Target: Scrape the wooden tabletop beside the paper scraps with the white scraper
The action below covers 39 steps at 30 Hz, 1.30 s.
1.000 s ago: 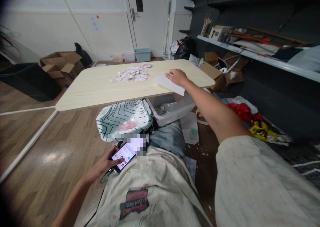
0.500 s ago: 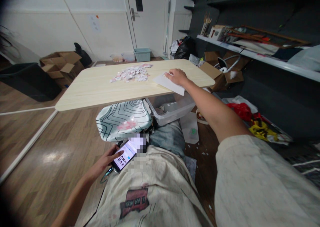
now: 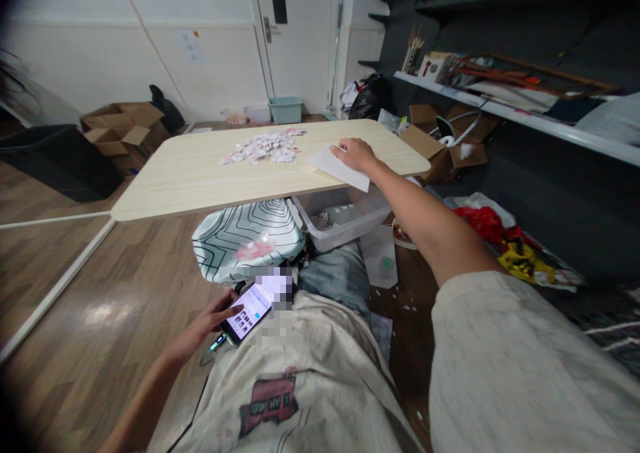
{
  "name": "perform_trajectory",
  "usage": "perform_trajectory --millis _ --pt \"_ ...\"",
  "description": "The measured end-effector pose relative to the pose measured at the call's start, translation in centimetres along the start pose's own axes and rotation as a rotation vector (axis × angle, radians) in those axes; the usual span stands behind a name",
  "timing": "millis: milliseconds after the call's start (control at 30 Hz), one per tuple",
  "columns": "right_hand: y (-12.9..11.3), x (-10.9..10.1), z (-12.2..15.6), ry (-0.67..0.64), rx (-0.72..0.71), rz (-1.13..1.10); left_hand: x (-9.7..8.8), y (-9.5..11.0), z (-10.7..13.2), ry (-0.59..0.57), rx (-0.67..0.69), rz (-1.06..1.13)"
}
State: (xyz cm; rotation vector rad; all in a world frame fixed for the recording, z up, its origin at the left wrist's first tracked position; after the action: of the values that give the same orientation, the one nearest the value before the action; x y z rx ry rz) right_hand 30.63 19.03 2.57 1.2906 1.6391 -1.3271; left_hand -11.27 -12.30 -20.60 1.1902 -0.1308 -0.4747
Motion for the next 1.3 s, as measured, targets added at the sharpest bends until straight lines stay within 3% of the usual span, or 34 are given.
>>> perform_trajectory --millis 500,633,900,1300 --pt "-0.1 -0.2 0.2 -0.005 0.002 -0.006 -0.3 0.0 0.8 -0.017 0.029 0.043" --pt "-0.1 -0.1 0.2 -0.008 0.006 0.002 -0.3 -0.3 0.5 -0.009 -0.029 -0.007" --pt "0.0 0.0 0.0 0.009 -0.015 0.009 0.4 1.6 -0.1 0.028 0.016 -0.101" --pt "0.2 0.1 -0.2 0.003 -0.026 -0.008 0.0 1.3 0.5 -0.005 -0.034 -0.054"
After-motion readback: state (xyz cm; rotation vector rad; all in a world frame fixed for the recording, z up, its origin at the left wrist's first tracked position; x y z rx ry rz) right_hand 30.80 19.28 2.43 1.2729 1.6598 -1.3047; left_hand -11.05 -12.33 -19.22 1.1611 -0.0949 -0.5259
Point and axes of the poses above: each hand's wrist, its own z-axis away from the middle knuckle, its own x-axis out of the palm, y = z × x, the point moved 10 cm from there along -z, towards the middle knuckle, and after that the axes turned 8 degrees about x, right-handed, at the moved point
